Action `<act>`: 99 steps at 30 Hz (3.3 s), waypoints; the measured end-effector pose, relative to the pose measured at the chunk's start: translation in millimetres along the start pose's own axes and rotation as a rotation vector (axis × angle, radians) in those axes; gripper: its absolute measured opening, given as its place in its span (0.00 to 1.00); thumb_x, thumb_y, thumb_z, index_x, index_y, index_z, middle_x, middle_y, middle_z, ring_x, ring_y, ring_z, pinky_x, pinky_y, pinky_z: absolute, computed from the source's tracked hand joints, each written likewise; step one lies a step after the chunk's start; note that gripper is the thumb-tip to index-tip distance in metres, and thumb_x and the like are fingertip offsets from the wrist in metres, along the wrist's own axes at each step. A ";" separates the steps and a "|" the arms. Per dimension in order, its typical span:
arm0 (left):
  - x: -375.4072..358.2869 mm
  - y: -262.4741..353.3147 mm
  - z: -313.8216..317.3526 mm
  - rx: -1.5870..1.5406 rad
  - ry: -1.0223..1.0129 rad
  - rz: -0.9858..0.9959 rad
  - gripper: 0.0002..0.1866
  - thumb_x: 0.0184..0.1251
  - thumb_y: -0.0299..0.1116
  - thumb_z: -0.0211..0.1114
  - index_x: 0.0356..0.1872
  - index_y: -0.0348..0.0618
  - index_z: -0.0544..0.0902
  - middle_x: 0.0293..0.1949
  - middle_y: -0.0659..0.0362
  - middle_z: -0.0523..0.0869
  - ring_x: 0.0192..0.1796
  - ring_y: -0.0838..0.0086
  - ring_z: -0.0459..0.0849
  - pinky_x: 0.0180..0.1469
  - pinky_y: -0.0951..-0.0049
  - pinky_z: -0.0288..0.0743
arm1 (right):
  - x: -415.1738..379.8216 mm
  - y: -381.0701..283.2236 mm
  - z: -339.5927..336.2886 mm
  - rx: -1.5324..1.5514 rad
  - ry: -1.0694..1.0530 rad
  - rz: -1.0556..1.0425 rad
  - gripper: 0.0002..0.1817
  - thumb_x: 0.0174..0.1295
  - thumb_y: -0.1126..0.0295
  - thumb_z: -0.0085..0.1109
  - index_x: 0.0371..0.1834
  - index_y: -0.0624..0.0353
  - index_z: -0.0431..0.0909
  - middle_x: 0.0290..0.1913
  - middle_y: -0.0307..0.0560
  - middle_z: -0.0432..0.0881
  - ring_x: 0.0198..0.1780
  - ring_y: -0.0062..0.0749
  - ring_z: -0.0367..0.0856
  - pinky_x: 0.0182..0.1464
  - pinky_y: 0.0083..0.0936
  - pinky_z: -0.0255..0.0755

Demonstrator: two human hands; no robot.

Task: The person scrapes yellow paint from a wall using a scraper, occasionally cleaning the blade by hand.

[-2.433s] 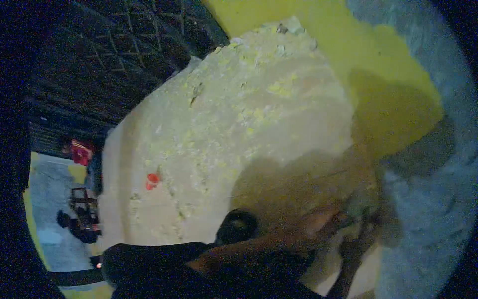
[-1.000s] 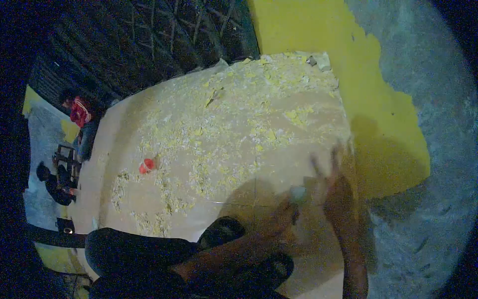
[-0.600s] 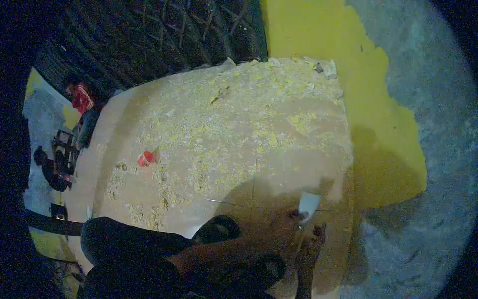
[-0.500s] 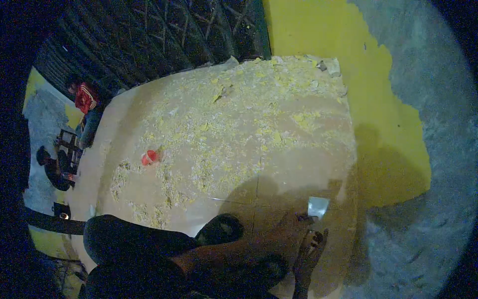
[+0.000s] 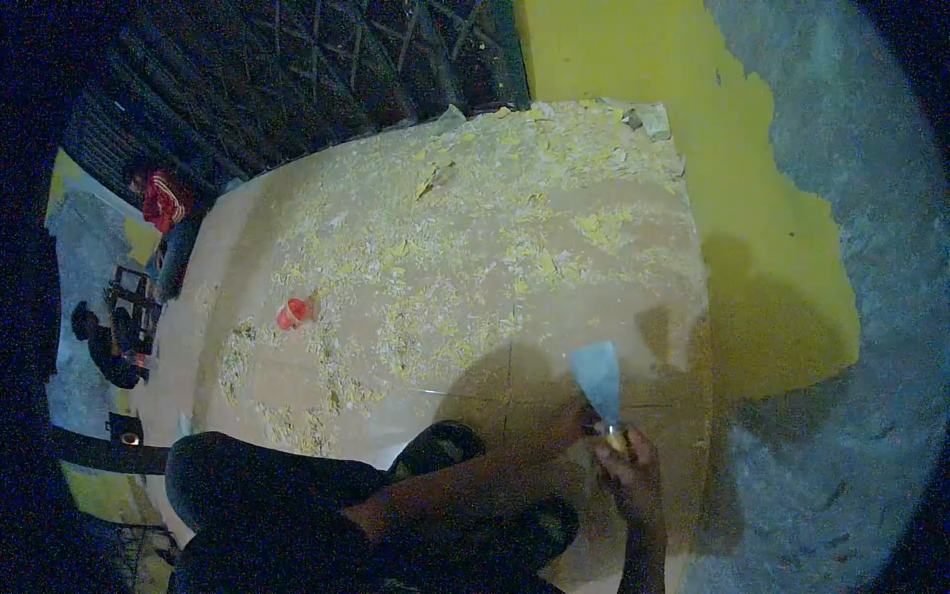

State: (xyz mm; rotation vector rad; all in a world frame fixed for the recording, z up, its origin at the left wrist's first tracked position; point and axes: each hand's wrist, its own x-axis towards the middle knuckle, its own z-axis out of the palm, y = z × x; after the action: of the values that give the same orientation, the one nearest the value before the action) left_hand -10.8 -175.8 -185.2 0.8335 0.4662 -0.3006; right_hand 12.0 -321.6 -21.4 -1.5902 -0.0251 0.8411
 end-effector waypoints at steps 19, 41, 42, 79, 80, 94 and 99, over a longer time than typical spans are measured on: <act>-27.3 72.1 51.3 -0.589 -0.259 0.062 0.47 0.66 0.74 0.31 0.64 0.42 0.72 0.56 0.50 0.81 0.55 0.59 0.79 0.62 0.56 0.66 | 5.6 79.4 49.4 -0.387 0.464 -0.193 0.20 0.73 0.58 0.46 0.58 0.62 0.67 0.35 0.47 0.76 0.35 0.33 0.76 0.38 0.32 0.72; -75.4 188.7 65.8 -0.778 -0.440 0.244 0.60 0.53 0.80 0.47 0.71 0.33 0.55 0.73 0.34 0.52 0.71 0.48 0.60 0.73 0.56 0.53 | -20.3 165.5 67.3 -0.752 0.396 -0.119 0.21 0.67 0.54 0.51 0.51 0.60 0.70 0.35 0.61 0.79 0.35 0.57 0.80 0.35 0.44 0.74; -78.2 193.6 66.3 -0.773 -0.431 0.243 0.60 0.53 0.80 0.47 0.71 0.33 0.55 0.73 0.34 0.52 0.71 0.48 0.60 0.73 0.56 0.53 | -24.3 170.7 66.4 -0.823 0.434 -0.080 0.20 0.66 0.54 0.54 0.50 0.59 0.71 0.33 0.58 0.79 0.32 0.53 0.80 0.35 0.42 0.74; -75.3 158.9 99.4 -0.799 -0.432 0.175 0.62 0.51 0.83 0.45 0.66 0.26 0.62 0.70 0.41 0.61 0.65 0.60 0.67 0.69 0.65 0.57 | -38.9 36.7 34.6 -1.140 0.061 -0.187 0.26 0.60 0.42 0.53 0.52 0.48 0.77 0.37 0.51 0.83 0.37 0.48 0.83 0.35 0.46 0.75; -78.6 157.9 101.7 -0.814 -0.432 0.179 0.63 0.51 0.83 0.45 0.66 0.24 0.60 0.71 0.40 0.60 0.68 0.60 0.65 0.71 0.65 0.54 | -38.8 36.3 29.0 -1.082 0.134 -0.217 0.27 0.61 0.41 0.51 0.53 0.48 0.76 0.36 0.51 0.83 0.36 0.49 0.83 0.35 0.46 0.74; -86.0 147.2 102.6 -0.749 -0.450 0.177 0.68 0.51 0.84 0.38 0.71 0.22 0.45 0.75 0.37 0.46 0.78 0.52 0.45 0.78 0.59 0.38 | -29.4 28.7 11.6 -0.997 0.461 -0.448 0.19 0.67 0.54 0.48 0.48 0.58 0.77 0.34 0.55 0.80 0.32 0.50 0.80 0.33 0.41 0.70; -80.7 149.2 93.2 -0.733 -0.425 0.173 0.66 0.53 0.84 0.36 0.70 0.21 0.51 0.74 0.38 0.52 0.76 0.53 0.52 0.76 0.58 0.44 | -40.7 38.4 16.7 -0.817 0.483 -0.240 0.22 0.58 0.53 0.59 0.47 0.57 0.78 0.31 0.54 0.80 0.31 0.50 0.80 0.31 0.42 0.70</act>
State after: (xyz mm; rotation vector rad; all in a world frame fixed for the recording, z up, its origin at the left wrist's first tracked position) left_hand 10.1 -145.8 4.8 0.0802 0.0795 -0.1205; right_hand -43.4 -335.2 -34.0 -2.4642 -0.2330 0.2281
